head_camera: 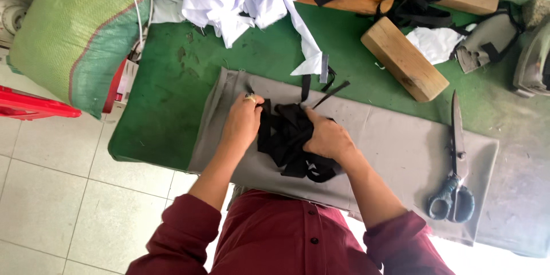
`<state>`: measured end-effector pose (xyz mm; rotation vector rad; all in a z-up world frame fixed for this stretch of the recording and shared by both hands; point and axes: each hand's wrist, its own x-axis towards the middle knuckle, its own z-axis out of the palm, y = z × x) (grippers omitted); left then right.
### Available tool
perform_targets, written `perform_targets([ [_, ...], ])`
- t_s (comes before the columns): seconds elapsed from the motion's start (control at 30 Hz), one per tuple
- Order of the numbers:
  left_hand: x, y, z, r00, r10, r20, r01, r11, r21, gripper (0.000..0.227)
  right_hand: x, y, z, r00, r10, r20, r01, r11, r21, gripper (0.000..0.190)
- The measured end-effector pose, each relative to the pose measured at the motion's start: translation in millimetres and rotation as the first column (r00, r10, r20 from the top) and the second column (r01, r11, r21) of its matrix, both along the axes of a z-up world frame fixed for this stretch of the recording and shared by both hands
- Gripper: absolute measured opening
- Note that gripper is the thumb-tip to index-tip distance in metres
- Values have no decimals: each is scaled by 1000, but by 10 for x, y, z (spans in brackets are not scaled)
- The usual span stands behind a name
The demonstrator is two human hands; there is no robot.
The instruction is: The person cuts a piece of black fabric using shears, then irons it on a workbench. They trim the edges of the black fabric again and place it on a white fabric sheet. Finally, they cut the white fabric around the black piece.
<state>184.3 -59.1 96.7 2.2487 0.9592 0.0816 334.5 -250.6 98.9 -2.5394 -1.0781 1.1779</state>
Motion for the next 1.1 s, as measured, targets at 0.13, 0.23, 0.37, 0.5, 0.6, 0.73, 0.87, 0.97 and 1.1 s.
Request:
perform_targets([
  [0.13, -250, -413, -345, 997, 66, -29, -68, 997, -41, 22, -277, -243, -131, 970, 133, 204, -138, 990, 11, 63],
  [0.23, -238, -816, -424, 998, 67, 11, -66, 995, -78, 15, -491, -593, -145, 956, 190, 224, -216, 971, 99, 50],
  [0.37, 79, -1360, -820, 941, -14, 338, 140, 926, -350, 21, -500, -983, -75, 985, -47, 166, -11, 944, 330, 54],
  [0.5, 617, -1607, -473, 887, 196, 419, 285, 480, -830, 20, -198, -1235, 497, 965, -191, 179, 11, 713, 701, 44],
  [0.6, 968, -1716, -303, 839, -6, 544, 447, 579, -682, 15, -60, -1439, 312, 893, -314, 322, 21, 744, 668, 38],
  [0.73, 830, -1650, 192, 825, -310, 472, 441, 876, -196, 17, 114, -1806, -63, 716, -378, 587, -51, 810, 585, 30],
  [0.87, 326, -1373, 72, 993, 102, 56, -103, 995, 9, 43, 229, -2139, -151, 646, -398, 651, -2, 852, 523, 45],
  [0.97, 287, -1560, 216, 974, 176, -140, -180, 984, -17, 77, 213, -2144, -364, 737, -337, 586, 42, 888, 458, 52],
  [1.1, 687, -2180, -108, 961, -257, 105, 224, 941, 253, 56, 205, -2040, -607, 847, -221, 484, 25, 925, 379, 58],
])
